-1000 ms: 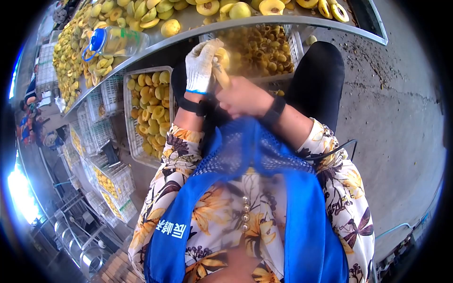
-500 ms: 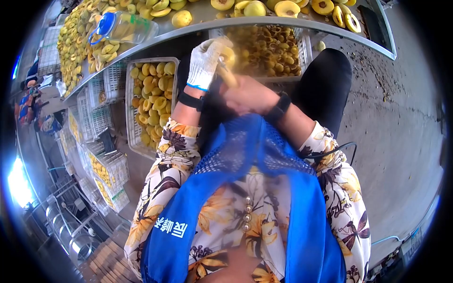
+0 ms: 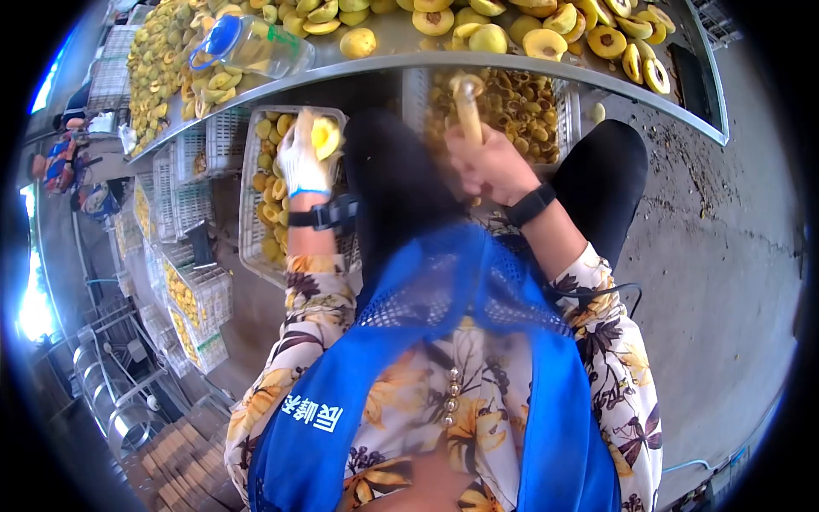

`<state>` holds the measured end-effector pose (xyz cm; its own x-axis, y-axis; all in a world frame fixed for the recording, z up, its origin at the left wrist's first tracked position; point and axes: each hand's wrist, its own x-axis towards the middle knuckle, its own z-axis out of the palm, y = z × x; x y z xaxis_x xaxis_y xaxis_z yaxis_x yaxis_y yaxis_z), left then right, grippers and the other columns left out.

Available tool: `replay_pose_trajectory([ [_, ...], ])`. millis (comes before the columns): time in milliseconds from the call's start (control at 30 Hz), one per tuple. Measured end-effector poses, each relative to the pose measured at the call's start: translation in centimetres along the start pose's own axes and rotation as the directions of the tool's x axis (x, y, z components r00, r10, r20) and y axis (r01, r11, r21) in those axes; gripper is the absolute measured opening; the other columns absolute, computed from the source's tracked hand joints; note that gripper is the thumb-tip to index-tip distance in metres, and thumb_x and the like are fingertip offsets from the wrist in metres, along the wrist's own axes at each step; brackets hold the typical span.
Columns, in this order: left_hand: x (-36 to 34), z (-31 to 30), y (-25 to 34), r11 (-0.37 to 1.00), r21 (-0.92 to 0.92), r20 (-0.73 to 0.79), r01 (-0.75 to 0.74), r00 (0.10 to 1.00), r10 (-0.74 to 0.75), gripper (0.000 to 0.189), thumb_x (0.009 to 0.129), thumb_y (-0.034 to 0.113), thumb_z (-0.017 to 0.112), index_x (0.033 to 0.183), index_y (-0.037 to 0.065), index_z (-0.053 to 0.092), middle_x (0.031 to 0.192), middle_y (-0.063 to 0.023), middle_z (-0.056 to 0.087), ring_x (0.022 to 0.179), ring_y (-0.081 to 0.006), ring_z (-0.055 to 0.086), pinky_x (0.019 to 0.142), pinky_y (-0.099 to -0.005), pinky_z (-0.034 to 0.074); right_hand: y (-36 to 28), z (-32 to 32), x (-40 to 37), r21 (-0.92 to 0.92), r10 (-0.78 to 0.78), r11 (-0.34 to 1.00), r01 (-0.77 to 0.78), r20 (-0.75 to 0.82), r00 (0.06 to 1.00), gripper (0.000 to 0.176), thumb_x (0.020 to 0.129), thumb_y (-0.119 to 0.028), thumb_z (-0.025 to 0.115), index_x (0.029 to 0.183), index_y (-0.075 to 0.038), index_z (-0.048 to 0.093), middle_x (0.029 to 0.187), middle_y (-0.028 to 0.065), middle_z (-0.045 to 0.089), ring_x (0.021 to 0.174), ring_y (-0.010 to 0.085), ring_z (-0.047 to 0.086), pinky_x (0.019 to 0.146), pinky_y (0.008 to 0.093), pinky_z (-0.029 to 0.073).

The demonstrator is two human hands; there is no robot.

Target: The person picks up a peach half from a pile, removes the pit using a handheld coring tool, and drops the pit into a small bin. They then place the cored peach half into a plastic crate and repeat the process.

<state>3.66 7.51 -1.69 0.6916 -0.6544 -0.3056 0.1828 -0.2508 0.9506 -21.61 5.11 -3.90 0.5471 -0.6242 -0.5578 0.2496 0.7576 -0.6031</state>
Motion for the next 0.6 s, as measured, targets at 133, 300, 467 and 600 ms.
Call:
replay_pose_trajectory([
  [133, 4.8, -3.7, 0.0, 0.201, 0.840, 0.216, -0.504, 0.651, 0.728, 0.035, 0.074, 0.036, 0.068, 0.095, 0.008, 0.067, 0.095, -0.0122, 0.064, 0.088, -0.0290, 0.061, 0.078, -0.0365, 0.048, 2.3, -1.6, 2.4, -0.445, 0.003, 0.888, -0.117, -0.248, 0.969, 0.014, 0.086, -0.015, 0.056, 0.091, -0.005, 0.048, 0.059, 0.0013, 0.048, 0.036, 0.0079, 0.038, 0.032, 0.0226, 0.032],
  [300, 7.8, 6.9, 3.7, 0.026, 0.795, 0.469, -0.606, 0.642, 0.606, 0.038, 0.074, 0.047, 0.061, 0.100, 0.019, 0.065, 0.100, -0.0116, 0.063, 0.091, -0.0306, 0.060, 0.077, -0.0422, 0.048, 1.6, -0.7, 2.1, -0.503, -0.081, 0.864, -0.027, -0.191, 0.978, 0.014, 0.085, -0.016, 0.057, 0.088, -0.005, 0.049, 0.058, 0.0012, 0.048, 0.035, 0.0082, 0.038, 0.032, 0.0228, 0.031],
  [467, 13.3, 13.0, 3.4, -0.115, 0.791, 0.612, -0.602, 0.784, 0.107, 0.058, 0.066, 0.046, 0.067, 0.115, 0.016, 0.059, 0.115, -0.0129, 0.059, 0.105, -0.0301, 0.056, 0.091, -0.0381, 0.044, -0.4, -0.4, -0.9, -0.562, -0.133, 0.826, 0.043, -0.119, 0.984, 0.014, 0.082, -0.015, 0.056, 0.087, -0.003, 0.051, 0.058, 0.0014, 0.050, 0.035, 0.0087, 0.041, 0.032, 0.0232, 0.032],
  [600, 10.2, 11.8, 4.3, 0.749, 0.443, 0.576, -0.492, 0.796, 0.183, 0.055, 0.069, 0.020, 0.066, 0.120, 0.005, 0.053, 0.115, -0.0203, 0.057, 0.102, -0.0320, 0.058, 0.086, -0.0396, 0.048, -0.9, 0.2, -1.9, -0.705, -0.282, 0.696, 0.135, -0.095, 0.955, 0.017, 0.081, -0.016, 0.058, 0.089, -0.002, 0.051, 0.057, 0.0034, 0.051, 0.037, 0.0103, 0.045, 0.034, 0.0246, 0.034],
])
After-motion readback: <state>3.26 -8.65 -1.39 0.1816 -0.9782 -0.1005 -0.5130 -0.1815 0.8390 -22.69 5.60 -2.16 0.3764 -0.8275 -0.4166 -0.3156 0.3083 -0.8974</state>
